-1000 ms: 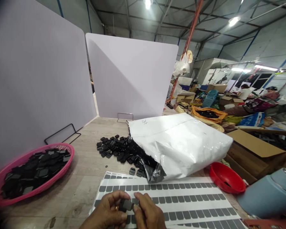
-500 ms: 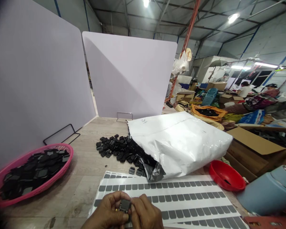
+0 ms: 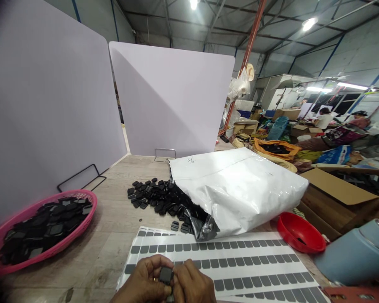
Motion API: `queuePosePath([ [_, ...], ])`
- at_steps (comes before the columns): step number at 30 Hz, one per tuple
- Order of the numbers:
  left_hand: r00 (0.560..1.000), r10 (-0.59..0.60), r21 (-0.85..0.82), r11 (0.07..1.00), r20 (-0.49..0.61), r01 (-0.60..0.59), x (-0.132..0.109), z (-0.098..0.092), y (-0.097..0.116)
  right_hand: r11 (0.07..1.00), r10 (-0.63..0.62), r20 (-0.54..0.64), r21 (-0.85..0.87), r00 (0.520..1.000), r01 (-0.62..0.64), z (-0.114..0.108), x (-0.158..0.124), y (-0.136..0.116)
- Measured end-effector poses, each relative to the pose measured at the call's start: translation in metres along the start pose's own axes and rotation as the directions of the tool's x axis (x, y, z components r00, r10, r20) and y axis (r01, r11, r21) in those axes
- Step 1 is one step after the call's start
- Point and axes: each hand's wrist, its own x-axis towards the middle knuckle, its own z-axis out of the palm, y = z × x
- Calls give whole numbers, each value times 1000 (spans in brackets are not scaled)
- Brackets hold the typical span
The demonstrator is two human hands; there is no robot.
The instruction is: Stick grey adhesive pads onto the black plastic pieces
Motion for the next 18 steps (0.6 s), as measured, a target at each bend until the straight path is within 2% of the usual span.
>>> queuePosePath([
  [9, 998, -30, 57, 998, -46, 33, -2, 3, 5, 992, -46, 6, -114, 999, 47, 4, -2, 1],
  [12, 999, -27, 24, 999, -40, 28, -3, 4, 5, 989, -43, -18, -140, 999, 40, 4, -1, -1],
  [14, 999, -21, -24, 1000, -28, 20, -3, 3, 3, 993, -9, -46, -117, 999, 3, 5, -2, -2],
  [18, 1000, -11, -58, 998, -6, 11, 0, 1, -3, 994, 101, -90, 49, 991, -96, 10, -4, -4],
])
